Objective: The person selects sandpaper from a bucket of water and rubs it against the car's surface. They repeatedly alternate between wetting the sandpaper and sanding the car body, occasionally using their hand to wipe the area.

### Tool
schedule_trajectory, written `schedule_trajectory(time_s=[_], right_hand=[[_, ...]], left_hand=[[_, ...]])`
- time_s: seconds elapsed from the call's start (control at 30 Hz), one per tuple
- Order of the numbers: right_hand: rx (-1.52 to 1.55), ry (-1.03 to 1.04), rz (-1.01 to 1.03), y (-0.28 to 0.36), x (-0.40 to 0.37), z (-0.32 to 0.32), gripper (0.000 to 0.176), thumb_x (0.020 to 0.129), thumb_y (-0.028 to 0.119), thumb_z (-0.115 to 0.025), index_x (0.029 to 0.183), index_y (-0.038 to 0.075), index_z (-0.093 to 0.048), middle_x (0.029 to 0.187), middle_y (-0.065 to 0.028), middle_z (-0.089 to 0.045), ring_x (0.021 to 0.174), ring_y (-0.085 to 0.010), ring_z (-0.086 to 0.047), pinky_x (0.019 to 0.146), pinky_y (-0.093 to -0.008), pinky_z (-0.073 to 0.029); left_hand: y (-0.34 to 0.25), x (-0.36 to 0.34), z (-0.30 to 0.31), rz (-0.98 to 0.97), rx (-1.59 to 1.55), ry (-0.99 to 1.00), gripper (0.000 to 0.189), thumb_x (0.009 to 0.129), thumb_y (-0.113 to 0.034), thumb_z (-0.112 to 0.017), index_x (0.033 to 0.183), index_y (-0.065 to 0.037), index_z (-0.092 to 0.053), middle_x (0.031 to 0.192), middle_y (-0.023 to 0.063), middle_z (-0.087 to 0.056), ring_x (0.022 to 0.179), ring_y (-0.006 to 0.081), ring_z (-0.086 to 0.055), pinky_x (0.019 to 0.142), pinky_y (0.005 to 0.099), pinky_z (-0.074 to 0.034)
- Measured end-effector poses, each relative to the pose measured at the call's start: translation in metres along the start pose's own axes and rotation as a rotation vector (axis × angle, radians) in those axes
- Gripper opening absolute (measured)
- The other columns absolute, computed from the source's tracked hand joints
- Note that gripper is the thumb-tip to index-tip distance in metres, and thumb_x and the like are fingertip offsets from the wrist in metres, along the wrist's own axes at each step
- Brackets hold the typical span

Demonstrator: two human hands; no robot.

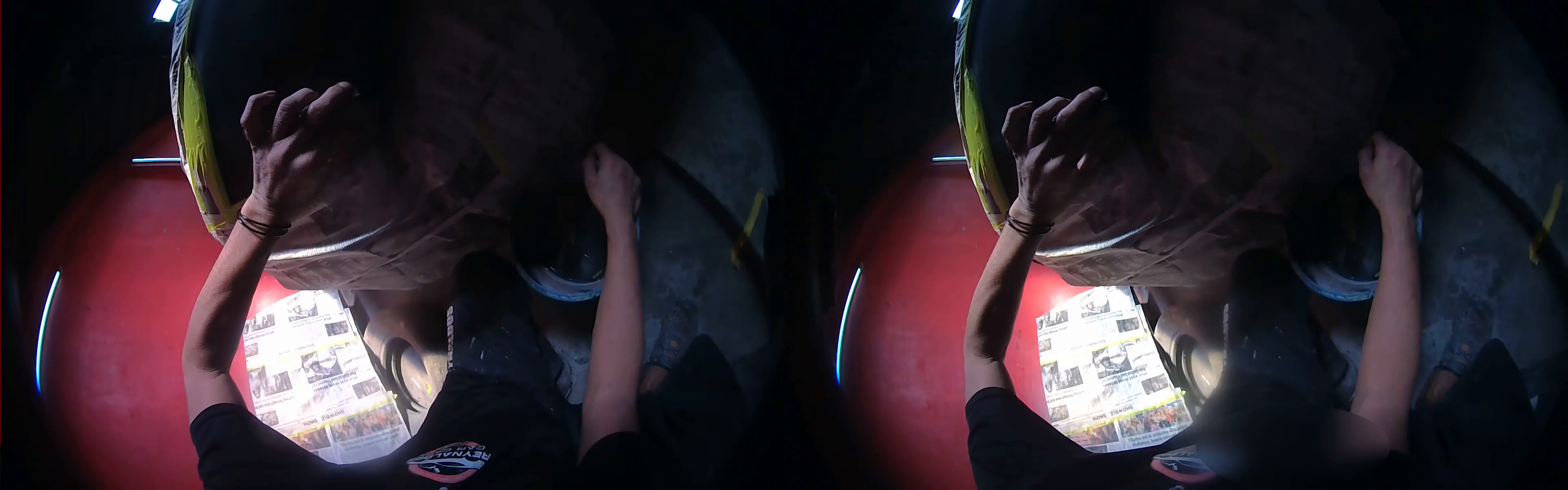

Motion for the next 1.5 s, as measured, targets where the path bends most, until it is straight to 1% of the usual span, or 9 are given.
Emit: schedule_trajectory(time_s=[0.43,0.7,0.83,1.0,1.13,1.23,1.33,1.43,1.5], right_hand=[[-0.012,0.027,-0.033,0.005,0.0,0.007,0.024,0.108,0.032,-0.063,0.117,0.015,-0.076,0.11,-0.0205,-0.08,0.106,-0.047,-0.076,0.089,-0.0597,-0.059],[-0.017,0.026,-0.017,0.003,-0.002,0.001,0.02,0.106,0.028,-0.065,0.114,0.014,-0.076,0.11,-0.0182,-0.08,0.105,-0.046,-0.076,0.088,-0.0591,-0.06],[0.031,-0.001,-0.033,0.0,-0.002,0.004,0.02,0.106,0.029,-0.064,0.114,0.014,-0.076,0.11,-0.0189,-0.08,0.106,-0.0473,-0.075,0.088,-0.0595,-0.059],[-0.011,0.044,-0.039,0.004,0.004,0.0,0.023,0.106,0.032,-0.063,0.113,0.014,-0.076,0.111,-0.0205,-0.079,0.107,-0.0484,-0.075,0.088,-0.0606,-0.059],[-0.015,0.05,-0.024,0.008,0.0,0.005,0.026,0.107,0.032,-0.061,0.113,0.011,-0.075,0.111,-0.0222,-0.079,0.105,-0.0473,-0.076,0.09,-0.0606,-0.06],[-0.018,0.041,-0.031,0.004,0.0,0.003,0.025,0.107,0.033,-0.062,0.114,0.013,-0.076,0.112,-0.0216,-0.079,0.107,-0.0484,-0.075,0.09,-0.0609,-0.059],[-0.017,0.029,-0.019,0.002,0.002,0.001,0.025,0.107,0.034,-0.062,0.117,0.016,-0.077,0.114,-0.0211,-0.079,0.109,-0.049,-0.074,0.091,-0.0608,-0.059],[-0.002,0.059,-0.044,0.001,0.0,-0.001,0.026,0.107,0.034,-0.062,0.12,0.018,-0.077,0.116,-0.021,-0.079,0.111,-0.0485,-0.074,0.093,-0.0606,-0.059],[0.004,0.064,-0.063,-0.001,0.002,0.0,0.026,0.107,0.035,-0.062,0.121,0.019,-0.077,0.117,-0.0208,-0.079,0.111,-0.0484,-0.074,0.093,-0.0607,-0.059]], left_hand=[[-0.003,-0.016,-0.009,0.028,0.076,0.028,0.036,0.093,-0.024,-0.086,0.13,-0.021,-0.086,0.149,-0.0049,-0.074,0.123,0.019,-0.068,0.122,0.0518,-0.032],[0.029,0.064,-0.023,0.009,0.057,-0.061,0.036,0.094,-0.028,-0.085,0.13,-0.022,-0.084,0.148,-0.009,-0.073,0.127,0.0162,-0.066,0.125,0.0509,-0.029],[0.002,0.011,-0.016,-0.041,0.098,0.007,0.035,0.089,-0.025,-0.086,0.124,-0.023,-0.087,0.147,-0.0064,-0.074,0.125,0.0166,-0.066,0.127,0.0515,-0.027],[0.009,0.06,-0.023,-0.09,0.285,0.098,0.035,0.093,-0.023,-0.081,0.127,-0.021,-0.08,0.145,-0.0068,-0.069,0.13,0.0159,-0.061,0.124,0.0549,-0.03],[0.001,0.068,-0.037,-0.075,0.276,0.253,0.031,0.095,-0.016,-0.076,0.125,-0.017,-0.074,0.12,-0.0021,-0.065,0.119,0.0178,-0.061,0.121,0.0501,-0.034],[-0.026,0.038,-0.036,-0.235,0.217,0.108,0.027,0.087,-0.016,-0.075,0.114,-0.011,-0.076,0.104,-0.0001,-0.066,0.111,0.0172,-0.063,0.119,0.0539,-0.037],[-0.004,0.055,-0.028,-0.119,0.272,0.251,0.037,0.094,-0.017,-0.077,0.131,-0.019,-0.074,0.12,-0.003,-0.067,0.122,0.0172,-0.063,0.121,0.0514,-0.034],[0.008,0.058,-0.013,-0.107,0.23,0.096,0.03,0.092,-0.018,-0.077,0.122,-0.02,-0.077,0.129,-0.0054,-0.068,0.127,0.0159,-0.062,0.121,0.0523,-0.033],[0.0,0.04,-0.037,-0.025,0.197,0.27,0.028,0.092,-0.018,-0.077,0.12,-0.02,-0.079,0.135,-0.0065,-0.069,0.128,0.016,-0.061,0.12,0.053,-0.033]])
Point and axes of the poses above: each hand's wrist, its own x-axis towards the middle knuckle, its own z-axis out of the back of the hand, y = z × x, the point moved 9 cm from there along x, towards the middle knuckle
